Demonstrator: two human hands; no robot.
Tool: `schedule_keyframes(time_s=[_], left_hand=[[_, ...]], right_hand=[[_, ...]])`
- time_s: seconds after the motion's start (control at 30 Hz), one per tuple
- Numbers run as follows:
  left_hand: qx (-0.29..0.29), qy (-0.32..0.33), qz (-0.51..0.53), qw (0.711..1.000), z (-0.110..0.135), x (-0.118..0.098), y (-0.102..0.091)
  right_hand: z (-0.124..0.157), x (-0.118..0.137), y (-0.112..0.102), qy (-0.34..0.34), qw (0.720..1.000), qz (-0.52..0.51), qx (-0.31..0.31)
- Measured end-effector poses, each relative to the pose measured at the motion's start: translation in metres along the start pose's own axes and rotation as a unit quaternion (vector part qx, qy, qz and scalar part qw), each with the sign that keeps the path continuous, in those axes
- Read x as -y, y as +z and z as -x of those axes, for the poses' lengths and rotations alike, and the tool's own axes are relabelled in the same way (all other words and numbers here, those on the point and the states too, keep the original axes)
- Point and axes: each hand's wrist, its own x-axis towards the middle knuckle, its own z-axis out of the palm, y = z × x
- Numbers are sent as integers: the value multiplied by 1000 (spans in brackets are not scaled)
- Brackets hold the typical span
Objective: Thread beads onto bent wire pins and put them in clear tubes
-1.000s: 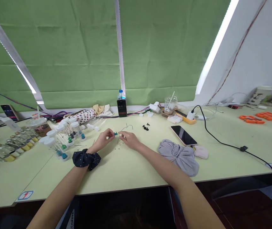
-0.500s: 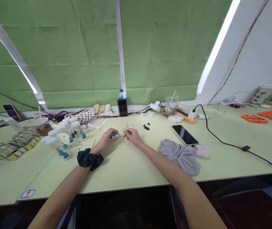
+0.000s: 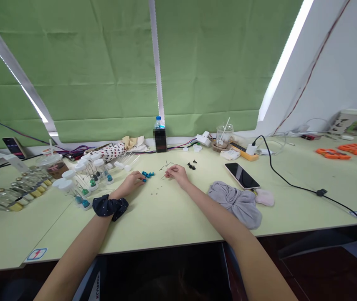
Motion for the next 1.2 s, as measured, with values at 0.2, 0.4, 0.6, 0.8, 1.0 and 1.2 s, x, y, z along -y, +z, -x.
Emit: schedule_keyframes(time_s=[0.2,0.4,0.6,0.8,1.0,1.2], left_hand=[[-29,20,18,999,-3,-11,6],[-10,-11,68,998,-3,-24,18],[-22,-20,85,996,-4,-27,22],[-24,-22,97,995,-4,-28,23],[-28,-21,116,993,-5,-25,28],[-37,-16,120,992,-6,-24,31]], right_hand=[[2,7,-2,32,997,-26,62],[5,9,2,44,991,-8,124],[4,5,3,31,993,5,113],[4,2,5,14,995,22,93],[5,1,7,6,996,41,75],[5,2,9,5,997,51,65]])
